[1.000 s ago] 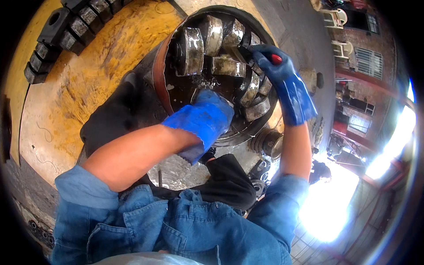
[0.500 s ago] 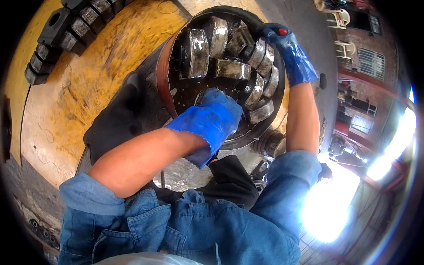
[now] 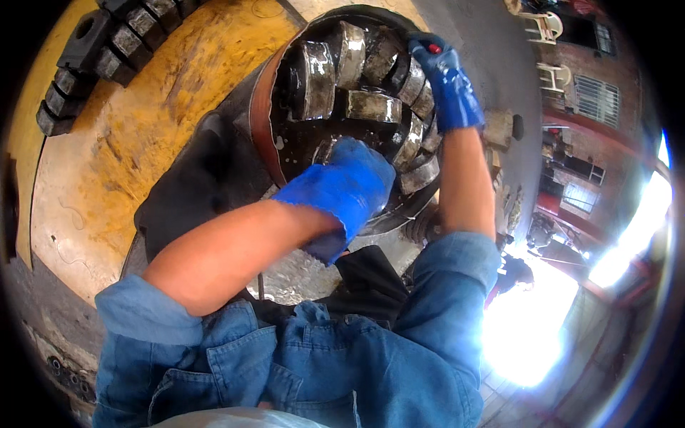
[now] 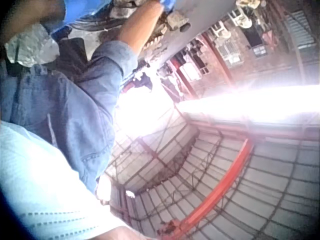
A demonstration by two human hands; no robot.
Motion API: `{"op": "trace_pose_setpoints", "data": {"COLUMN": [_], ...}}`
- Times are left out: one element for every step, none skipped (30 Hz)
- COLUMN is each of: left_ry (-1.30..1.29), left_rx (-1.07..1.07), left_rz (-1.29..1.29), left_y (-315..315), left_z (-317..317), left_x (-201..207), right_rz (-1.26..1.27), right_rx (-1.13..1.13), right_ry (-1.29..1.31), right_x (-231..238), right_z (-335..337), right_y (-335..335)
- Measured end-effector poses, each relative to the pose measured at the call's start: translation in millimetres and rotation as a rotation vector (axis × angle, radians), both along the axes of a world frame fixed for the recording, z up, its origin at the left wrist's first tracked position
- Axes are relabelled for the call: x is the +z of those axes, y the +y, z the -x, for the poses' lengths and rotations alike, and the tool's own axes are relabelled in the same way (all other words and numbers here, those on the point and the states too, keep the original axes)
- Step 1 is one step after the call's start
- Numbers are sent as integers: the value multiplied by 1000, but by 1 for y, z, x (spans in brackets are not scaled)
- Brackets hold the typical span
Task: The person cleans oily metal components by picking them up from a pile on the floor and placing them into a barrel filled with liquid. Using gloved hands and a small red-handled brush, they scrub the surfaces of the parts before arranging them inside the barrel.
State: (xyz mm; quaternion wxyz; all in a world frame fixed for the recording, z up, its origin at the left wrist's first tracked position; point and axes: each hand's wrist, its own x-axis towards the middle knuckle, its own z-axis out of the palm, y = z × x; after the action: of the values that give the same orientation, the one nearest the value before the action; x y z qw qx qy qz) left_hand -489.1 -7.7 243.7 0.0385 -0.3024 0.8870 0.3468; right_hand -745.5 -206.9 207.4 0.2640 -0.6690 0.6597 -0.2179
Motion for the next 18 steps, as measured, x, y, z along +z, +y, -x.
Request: {"op": "trace_pose_setpoints", "data": {"left_ry": [0,15,54,86,108,100,106,104,103,88,69,75,77,93,108,136,88,38], "left_rx": [-11,-45,-52,-54,-44,-62,-86,-101,-116,-123,-130,-117,-100,-80,-58,-52,-70,-85], "left_rz": [-7,-11,-20,-27,-36,-50,-44,-43,-42,-46,-53,-44,-38,-35,-32,-25,-40,-55], "left_y": [-3,-4,-5,-5,-7,-8,-9,-11,-13,-10,-8,-5,-3,-4,-4,-4,-5,-8], "left_z": [-5,-7,-9,-10,-13,-15,-19,-26,-30,-25,-21,-19,-19,-25,-31,-34,-31,-27], "left_x": [2,8,9,11,11,12,16,18,19,15,11,7,6,7,8,12,12,12], "right_rz": [2,2,-3,-22,-43,-119,-143,-198,-253,-216,-172,-127,-86,-136,-123,-171,-218,-266], "right_rx": [15,2,-7,0,21,-21,-22,-51,-80,-124,-116,-108,-97,-150,-17,-20,-19,-132], "right_ry": [93,82,72,27,-28,-49,59,65,71,66,48,30,9,-22,-127,-124,-128,16], "right_x": [14,20,20,22,24,30,31,46,63,75,79,83,84,83,79,70,63,50], "right_z": [-25,-24,-22,-21,-30,-37,-29,-50,-71,-78,-75,-64,-53,-45,-43,-35,-37,-46], "right_y": [22,43,60,78,90,104,114,123,135,146,156,166,177,188,199,213,221,227]}}
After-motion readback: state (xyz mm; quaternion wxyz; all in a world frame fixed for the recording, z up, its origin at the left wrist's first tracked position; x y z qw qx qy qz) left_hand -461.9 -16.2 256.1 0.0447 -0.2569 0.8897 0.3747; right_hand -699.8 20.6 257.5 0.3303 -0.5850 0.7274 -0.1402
